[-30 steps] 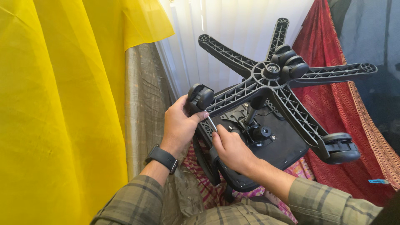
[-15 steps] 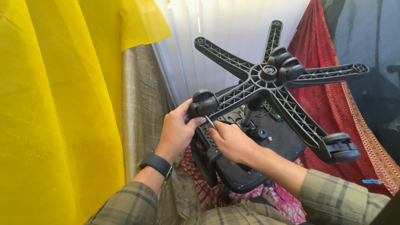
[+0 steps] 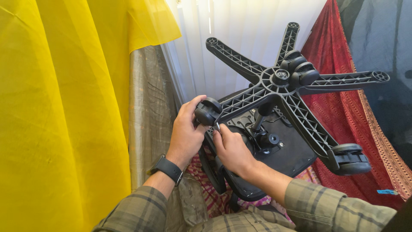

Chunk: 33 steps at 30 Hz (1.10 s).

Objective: The person removes the caster wheels from an office chair's five-star base. They hold each wheel and pry it off the base arm using a flathead screwdriver, working one wheel at a time while the base rests on their lap on a bed.

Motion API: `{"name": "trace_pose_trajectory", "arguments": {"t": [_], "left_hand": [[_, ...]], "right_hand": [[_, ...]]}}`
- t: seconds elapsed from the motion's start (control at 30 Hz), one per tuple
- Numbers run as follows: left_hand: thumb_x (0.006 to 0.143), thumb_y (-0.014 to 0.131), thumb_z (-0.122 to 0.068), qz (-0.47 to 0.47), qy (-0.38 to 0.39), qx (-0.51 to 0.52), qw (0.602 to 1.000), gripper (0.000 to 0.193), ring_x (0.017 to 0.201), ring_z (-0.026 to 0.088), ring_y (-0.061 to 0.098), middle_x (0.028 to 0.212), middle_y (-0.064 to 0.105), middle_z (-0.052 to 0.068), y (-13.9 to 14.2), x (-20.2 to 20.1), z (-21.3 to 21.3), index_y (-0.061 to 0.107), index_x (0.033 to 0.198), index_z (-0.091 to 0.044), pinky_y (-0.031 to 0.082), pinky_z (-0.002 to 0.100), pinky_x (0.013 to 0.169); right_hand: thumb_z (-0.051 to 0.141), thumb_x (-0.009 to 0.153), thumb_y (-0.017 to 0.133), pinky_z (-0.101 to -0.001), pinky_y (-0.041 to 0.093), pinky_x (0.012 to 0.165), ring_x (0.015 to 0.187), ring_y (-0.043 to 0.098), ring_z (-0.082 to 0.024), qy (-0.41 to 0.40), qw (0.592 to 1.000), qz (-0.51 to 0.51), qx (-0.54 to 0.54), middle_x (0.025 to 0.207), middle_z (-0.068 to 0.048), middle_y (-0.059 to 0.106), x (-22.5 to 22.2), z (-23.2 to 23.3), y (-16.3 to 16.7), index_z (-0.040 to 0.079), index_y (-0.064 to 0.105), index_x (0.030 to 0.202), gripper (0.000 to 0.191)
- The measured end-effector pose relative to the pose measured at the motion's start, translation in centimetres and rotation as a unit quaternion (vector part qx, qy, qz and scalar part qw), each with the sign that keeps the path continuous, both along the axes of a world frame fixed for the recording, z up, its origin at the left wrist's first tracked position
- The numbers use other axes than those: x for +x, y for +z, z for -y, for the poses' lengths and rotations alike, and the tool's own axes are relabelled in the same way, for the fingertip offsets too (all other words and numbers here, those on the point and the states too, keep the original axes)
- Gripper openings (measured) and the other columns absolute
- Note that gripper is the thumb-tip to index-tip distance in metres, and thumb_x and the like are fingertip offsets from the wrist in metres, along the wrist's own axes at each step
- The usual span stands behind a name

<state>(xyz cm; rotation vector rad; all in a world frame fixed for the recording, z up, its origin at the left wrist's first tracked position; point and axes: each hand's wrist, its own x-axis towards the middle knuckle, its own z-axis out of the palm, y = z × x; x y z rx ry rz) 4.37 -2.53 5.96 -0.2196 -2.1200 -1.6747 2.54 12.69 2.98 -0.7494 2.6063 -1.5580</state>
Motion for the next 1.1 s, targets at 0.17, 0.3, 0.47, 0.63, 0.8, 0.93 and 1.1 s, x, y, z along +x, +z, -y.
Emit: {"name": "trace_pose_trajectory", "arguments": {"t": [0.17,0.3,0.47,0.63,0.8,0.93,1.1], "left_hand": [[0.083,0.074,0.01,0.013,0.065,-0.044,0.997,0.051,0.111,0.02,0.069,0.125,0.058,0.009,-0.6,-0.6,0.0,0.055,0.129,-0.005,0.057,0.031,0.092],[0.088,0.068,0.008,0.055,0.045,0.05,0.996,0.043,0.109,0.016,0.07,0.116,0.064,0.005,-1.0,-0.7,0.0,0.05,0.125,-0.005,0.057,0.029,0.089],[0.089,0.062,0.011,0.097,0.009,0.089,0.991,0.041,0.108,0.013,0.068,0.114,0.069,0.005,-1.1,-0.3,0.4,0.057,0.127,-0.004,0.054,0.028,0.095],[0.084,0.065,0.013,0.087,-0.014,0.155,0.984,0.042,0.112,0.012,0.066,0.116,0.067,0.003,-1.2,-0.6,0.0,0.054,0.121,-0.005,0.053,0.027,0.098],[0.085,0.07,0.01,0.067,0.017,0.133,0.989,0.041,0.11,0.013,0.067,0.115,0.068,0.004,-2.0,-1.1,-0.3,0.055,0.121,-0.005,0.054,0.029,0.096],[0.086,0.065,0.014,0.028,0.038,0.105,0.993,0.045,0.118,0.017,0.063,0.128,0.061,0.008,-2.8,-1.2,0.0,0.06,0.127,-0.003,0.048,0.03,0.103],[0.093,0.056,0.007,0.067,0.014,0.23,0.971,0.041,0.121,0.017,0.064,0.13,0.064,0.011,-3.3,-1.3,0.2,0.053,0.133,-0.002,0.049,0.031,0.105]], "right_hand": [[0.026,0.102,0.049,-0.0524,0.045,0.056,0.06,0.062,-0.046,0.0,0.997,0.016,0.082,0.063,-0.024,0.063,-0.7,-2.0,-0.3,0.001,0.054,0.092,0.027],[0.029,0.102,0.048,-0.0525,0.046,0.059,0.062,0.063,-0.045,0.016,0.987,0.077,0.143,0.063,-0.024,0.063,0.7,-3.6,0.8,0.001,0.055,0.09,0.031],[0.033,0.104,0.048,-0.0476,0.049,0.05,0.051,0.063,-0.038,0.04,0.979,0.123,0.16,0.058,-0.019,0.06,1.4,-3.9,3.0,0.0,0.053,0.086,0.038],[0.036,0.103,0.045,-0.0389,0.052,0.035,0.04,0.063,-0.025,0.048,0.966,0.19,0.17,0.056,-0.012,0.056,1.2,-3.5,4.5,0.002,0.049,0.084,0.039],[0.034,0.104,0.045,-0.0377,0.048,0.035,0.036,0.06,-0.024,0.055,0.967,0.207,0.136,0.051,-0.011,0.054,1.3,-3.6,4.6,0.002,0.049,0.082,0.038],[0.033,0.105,0.043,-0.037,0.046,0.035,0.034,0.056,-0.021,0.034,0.968,0.227,0.1,0.049,-0.008,0.052,0.9,-3.5,4.5,0.002,0.048,0.081,0.04],[0.033,0.103,0.046,-0.0375,0.047,0.036,0.034,0.058,-0.021,0.038,0.969,0.205,0.134,0.048,-0.009,0.054,1.1,-3.3,4.6,0.003,0.049,0.082,0.037]]}}
